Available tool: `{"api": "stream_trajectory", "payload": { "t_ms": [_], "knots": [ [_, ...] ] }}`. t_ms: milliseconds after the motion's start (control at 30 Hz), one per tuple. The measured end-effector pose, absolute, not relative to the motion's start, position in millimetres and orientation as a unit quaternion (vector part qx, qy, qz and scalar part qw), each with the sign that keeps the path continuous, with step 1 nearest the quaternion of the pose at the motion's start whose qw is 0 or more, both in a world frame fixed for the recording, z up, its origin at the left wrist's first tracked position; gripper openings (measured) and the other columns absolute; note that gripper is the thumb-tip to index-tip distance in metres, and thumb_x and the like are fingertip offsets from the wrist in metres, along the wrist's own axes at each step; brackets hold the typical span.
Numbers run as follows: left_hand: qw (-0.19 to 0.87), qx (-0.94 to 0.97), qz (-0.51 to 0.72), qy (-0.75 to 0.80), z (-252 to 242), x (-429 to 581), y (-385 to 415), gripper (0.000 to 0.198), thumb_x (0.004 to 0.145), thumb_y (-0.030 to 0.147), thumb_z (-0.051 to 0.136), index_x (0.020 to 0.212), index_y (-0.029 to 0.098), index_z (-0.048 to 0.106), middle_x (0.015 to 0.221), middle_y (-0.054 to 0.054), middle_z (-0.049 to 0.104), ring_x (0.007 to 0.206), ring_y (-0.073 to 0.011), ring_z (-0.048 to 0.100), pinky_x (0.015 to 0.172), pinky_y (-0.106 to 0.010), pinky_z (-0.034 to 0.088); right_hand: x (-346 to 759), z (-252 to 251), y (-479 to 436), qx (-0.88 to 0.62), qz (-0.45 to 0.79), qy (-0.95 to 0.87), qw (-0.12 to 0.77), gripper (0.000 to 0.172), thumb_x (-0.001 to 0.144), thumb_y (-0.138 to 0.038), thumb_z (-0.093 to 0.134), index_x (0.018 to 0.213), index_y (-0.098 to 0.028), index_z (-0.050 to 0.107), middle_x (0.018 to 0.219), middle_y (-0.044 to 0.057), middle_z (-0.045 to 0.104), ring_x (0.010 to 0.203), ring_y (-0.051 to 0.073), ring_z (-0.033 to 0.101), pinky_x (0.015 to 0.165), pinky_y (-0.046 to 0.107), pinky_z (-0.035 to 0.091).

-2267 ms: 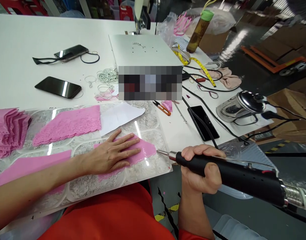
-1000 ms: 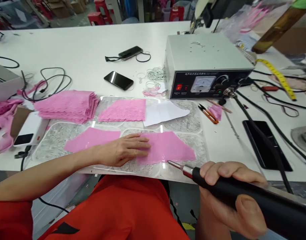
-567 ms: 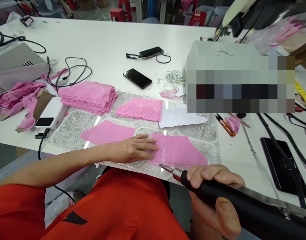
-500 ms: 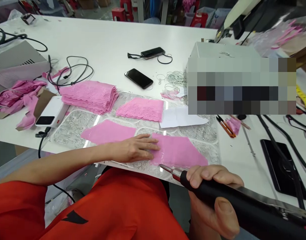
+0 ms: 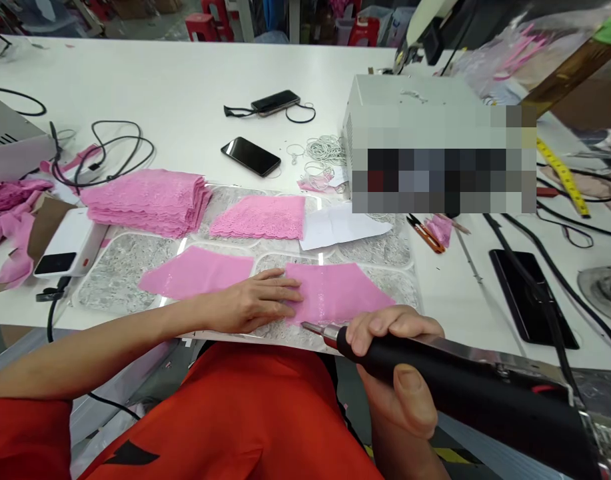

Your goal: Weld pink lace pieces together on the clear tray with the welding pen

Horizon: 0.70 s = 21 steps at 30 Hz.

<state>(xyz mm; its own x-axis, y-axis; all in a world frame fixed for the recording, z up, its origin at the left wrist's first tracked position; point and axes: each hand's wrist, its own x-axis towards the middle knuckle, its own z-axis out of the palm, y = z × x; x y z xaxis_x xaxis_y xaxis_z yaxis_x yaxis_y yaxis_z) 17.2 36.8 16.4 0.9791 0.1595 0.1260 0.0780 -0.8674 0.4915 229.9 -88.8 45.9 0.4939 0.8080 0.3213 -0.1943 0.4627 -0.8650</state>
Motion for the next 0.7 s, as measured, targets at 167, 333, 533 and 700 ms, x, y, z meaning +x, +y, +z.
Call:
{"api": "stream_trajectory", "payload": {
  "t_ms": [167, 333, 533, 700],
  "knots": [
    [0.23, 0.971, 0.052, 0.042, 17.2, 12.4, 38.3, 0.036, 0.097, 0.015, 0.042, 0.126, 0.019, 0.063, 0.144, -0.007, 0.053, 0.144, -0.0224, 0.035, 0.123, -0.047, 0.018, 227.1, 44.1, -88.5, -0.378, 0.348, -0.392, 0.763, 0.019, 0.075, -0.033, 0.065, 0.09, -0.021, 0.062, 0.076, -0.001, 0.057, 0.049, 0.011, 0.052, 0.048, 0.033, 0.047],
    [0.22, 0.975, 0.016, 0.038, 20.4, 12.3, 38.8, 0.043, 0.094, 0.01, 0.042, 0.131, 0.021, 0.06, 0.148, -0.003, 0.047, 0.146, -0.0223, 0.029, 0.124, -0.047, 0.014, 224.8, 43.4, -87.6, -0.358, 0.355, -0.4, 0.765, 0.019, 0.075, -0.03, 0.064, 0.091, -0.019, 0.063, 0.077, -0.001, 0.057, 0.05, 0.012, 0.054, 0.047, 0.033, 0.046],
    [0.224, 0.974, 0.001, 0.044, 22.2, 12.9, 36.0, 0.048, 0.09, 0.006, 0.044, 0.132, 0.025, 0.06, 0.149, 0.0, 0.046, 0.147, -0.0205, 0.029, 0.124, -0.044, 0.013, 222.5, 43.0, -87.3, -0.362, 0.352, -0.412, 0.759, 0.019, 0.074, -0.03, 0.064, 0.091, -0.02, 0.064, 0.076, -0.001, 0.055, 0.049, 0.012, 0.053, 0.048, 0.033, 0.046],
    [0.231, 0.972, 0.012, 0.05, 20.9, 12.2, 35.0, 0.049, 0.089, 0.005, 0.043, 0.132, 0.021, 0.06, 0.149, -0.002, 0.046, 0.147, -0.0215, 0.028, 0.124, -0.043, 0.013, 221.8, 42.7, -87.6, -0.351, 0.354, -0.417, 0.76, 0.019, 0.075, -0.029, 0.063, 0.091, -0.02, 0.065, 0.077, 0.0, 0.056, 0.05, 0.012, 0.053, 0.048, 0.033, 0.046]
  ]
}}
